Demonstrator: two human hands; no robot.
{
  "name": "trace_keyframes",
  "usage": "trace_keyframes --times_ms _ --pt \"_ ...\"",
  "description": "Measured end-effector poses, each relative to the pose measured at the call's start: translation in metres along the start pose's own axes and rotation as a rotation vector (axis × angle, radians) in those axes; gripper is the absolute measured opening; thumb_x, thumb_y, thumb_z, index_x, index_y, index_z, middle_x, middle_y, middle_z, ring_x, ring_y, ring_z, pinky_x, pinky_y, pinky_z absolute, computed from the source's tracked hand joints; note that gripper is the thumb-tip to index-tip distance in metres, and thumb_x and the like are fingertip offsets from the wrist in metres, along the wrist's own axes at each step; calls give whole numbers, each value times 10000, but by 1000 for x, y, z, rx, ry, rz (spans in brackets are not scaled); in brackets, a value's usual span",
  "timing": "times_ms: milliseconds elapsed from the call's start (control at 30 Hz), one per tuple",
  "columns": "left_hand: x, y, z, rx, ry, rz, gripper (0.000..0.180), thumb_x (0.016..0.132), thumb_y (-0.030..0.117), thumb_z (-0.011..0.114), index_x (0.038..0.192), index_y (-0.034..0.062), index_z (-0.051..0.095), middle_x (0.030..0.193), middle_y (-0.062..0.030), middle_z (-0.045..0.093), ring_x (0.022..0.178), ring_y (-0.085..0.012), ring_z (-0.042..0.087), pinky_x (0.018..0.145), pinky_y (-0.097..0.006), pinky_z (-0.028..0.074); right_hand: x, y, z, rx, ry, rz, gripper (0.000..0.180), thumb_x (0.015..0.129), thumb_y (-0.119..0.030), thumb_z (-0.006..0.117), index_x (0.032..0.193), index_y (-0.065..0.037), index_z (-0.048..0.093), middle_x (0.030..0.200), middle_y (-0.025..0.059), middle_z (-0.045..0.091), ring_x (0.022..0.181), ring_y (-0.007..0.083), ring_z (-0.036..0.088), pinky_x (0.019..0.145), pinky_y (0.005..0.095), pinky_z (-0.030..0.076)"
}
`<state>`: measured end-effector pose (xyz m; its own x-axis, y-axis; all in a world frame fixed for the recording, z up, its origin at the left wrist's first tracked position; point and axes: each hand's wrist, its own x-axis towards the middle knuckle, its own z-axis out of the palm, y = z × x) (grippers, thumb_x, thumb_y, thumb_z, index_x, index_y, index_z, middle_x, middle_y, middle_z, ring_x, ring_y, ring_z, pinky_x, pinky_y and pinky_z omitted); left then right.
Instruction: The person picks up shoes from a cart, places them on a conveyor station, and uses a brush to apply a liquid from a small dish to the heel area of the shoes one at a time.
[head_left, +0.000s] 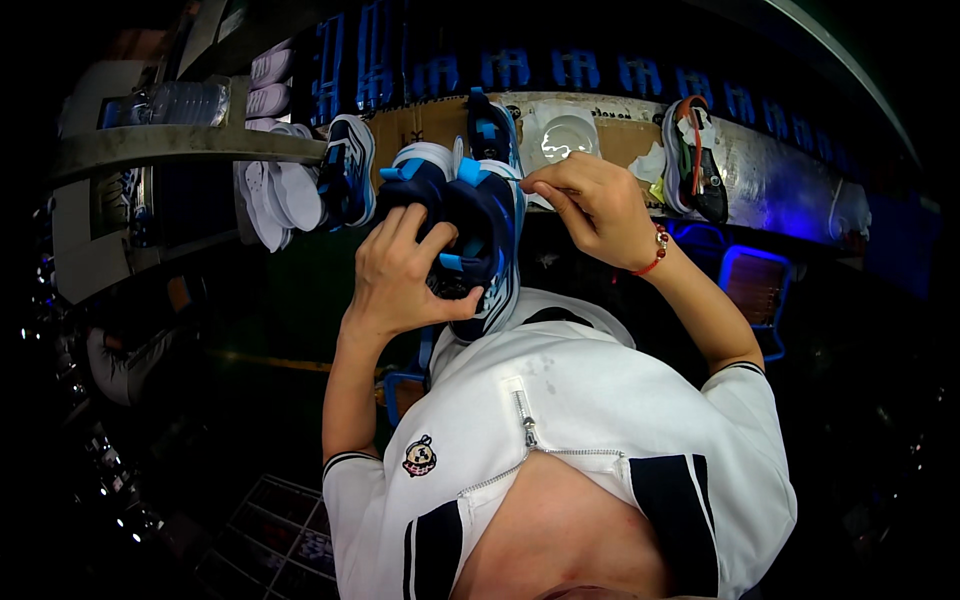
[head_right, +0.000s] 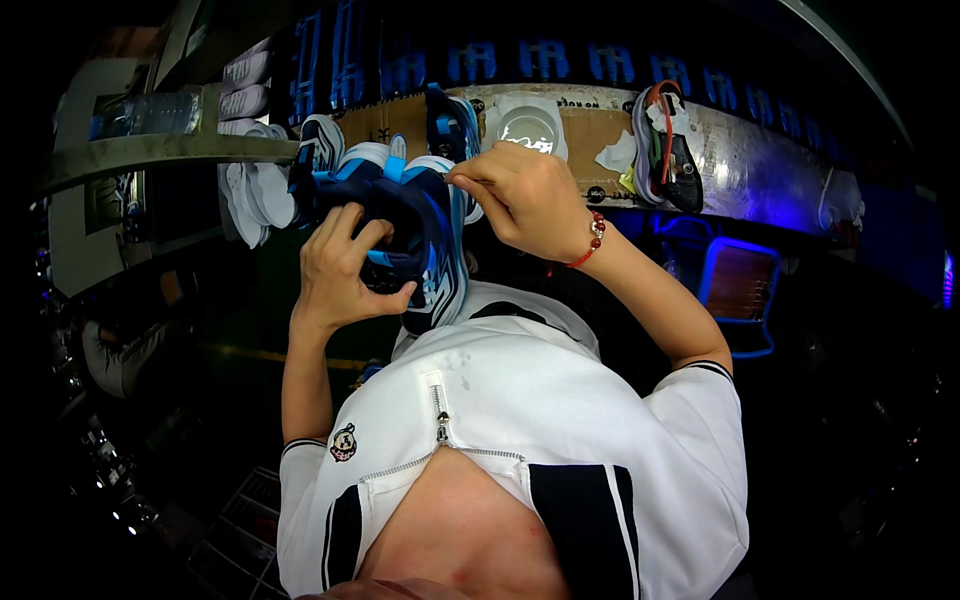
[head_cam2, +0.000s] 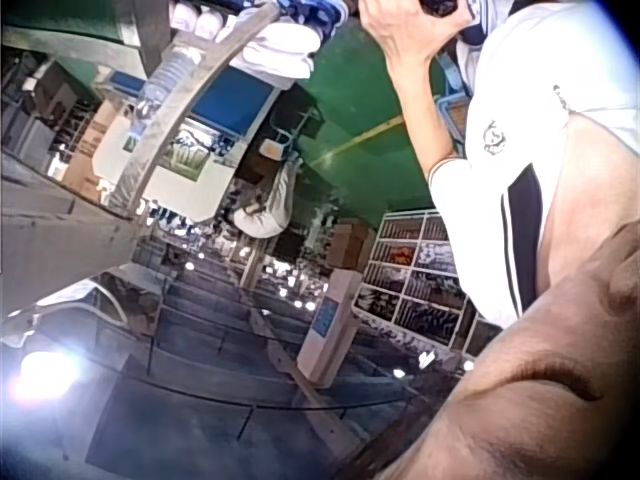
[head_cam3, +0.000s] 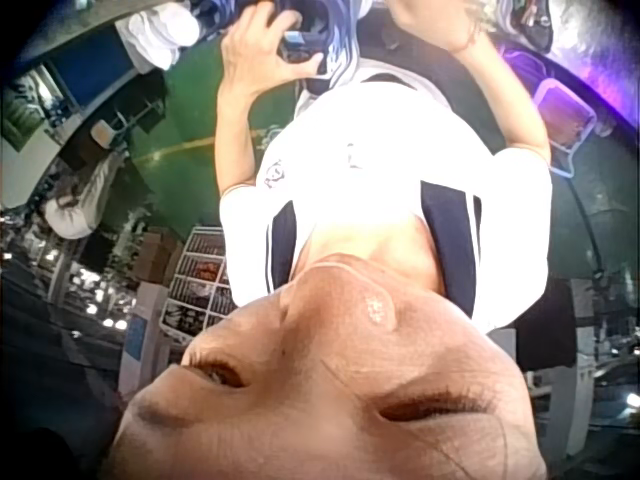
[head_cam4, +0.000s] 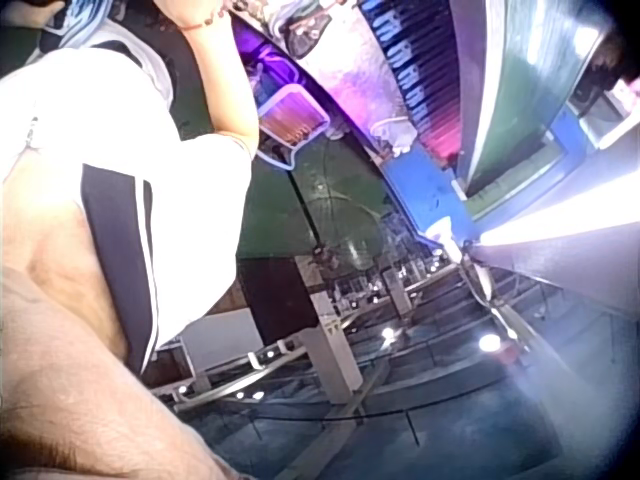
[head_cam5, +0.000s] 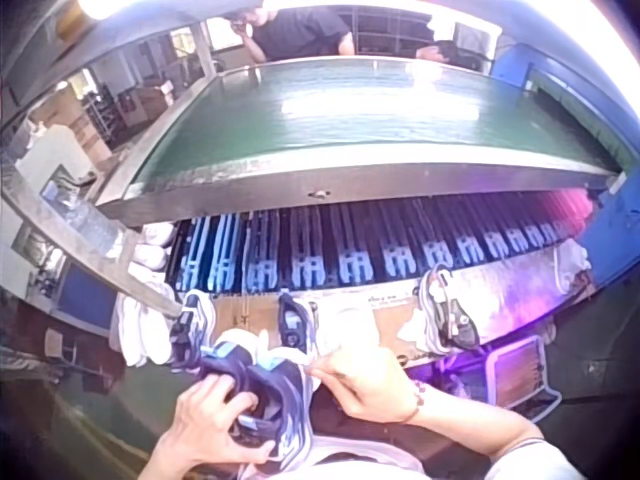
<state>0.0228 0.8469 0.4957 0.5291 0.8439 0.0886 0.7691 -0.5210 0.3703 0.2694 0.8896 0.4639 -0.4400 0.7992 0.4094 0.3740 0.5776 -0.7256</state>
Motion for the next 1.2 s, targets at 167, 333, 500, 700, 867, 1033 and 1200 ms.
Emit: trace_keyframes --times_ms 167,333,500,700,867,1033,1200 --pt "-2 -1 1 -5 4 -20 459 561 421 737 834 78 604 813 -83 481 774 -263 524 627 -353 453 -17 -6 8 -9 86 -10 53 813 -35 632 854 -41 666 726 69 634 627 208 584 540 304 461" --pt "-4 -2 3 0 18 -28 457 561 424 734 830 79 602 813 -84 474 773 -266 525 612 -352 452 -27 -10 12 36 84 -21 112 807 36 614 902 -14 647 823 86 661 581 203 527 517 288 423" --pt "-7 -3 4 3 5 -46 463 565 422 734 844 77 601 827 -90 471 784 -272 524 613 -360 453 -29 -14 14 43 100 21 77 809 2 628 868 -22 671 762 81 654 584 206 555 518 288 446" --pt "-7 -8 3 -16 -29 -88 463 568 411 735 855 74 600 834 -94 472 800 -277 526 629 -368 460 -35 -3 16 293 127 297 126 889 -73 584 912 -2 686 816 72 694 638 119 593 521 267 455" --pt "-3 -54 7 -11 -40 -160 417 595 346 703 877 65 580 855 -97 494 859 -297 539 677 -389 454 -35 16 5 544 314 491 250 955 -143 519 959 52 676 884 100 704 830 134 639 783 234 464" --pt "14 -122 51 98 -44 -144 442 655 377 718 941 65 591 911 -100 508 906 -297 539 737 -395 467 -44 30 5 476 324 579 252 955 -159 523 959 35 684 883 91 706 808 106 623 768 229 456" --pt "28 -161 99 89 -210 -272 631 659 484 725 1089 36 614 996 -151 507 1012 -305 494 851 -407 445 -57 43 17 433 341 627 252 949 -162 531 934 24 700 867 54 713 665 53 526 638 201 412"
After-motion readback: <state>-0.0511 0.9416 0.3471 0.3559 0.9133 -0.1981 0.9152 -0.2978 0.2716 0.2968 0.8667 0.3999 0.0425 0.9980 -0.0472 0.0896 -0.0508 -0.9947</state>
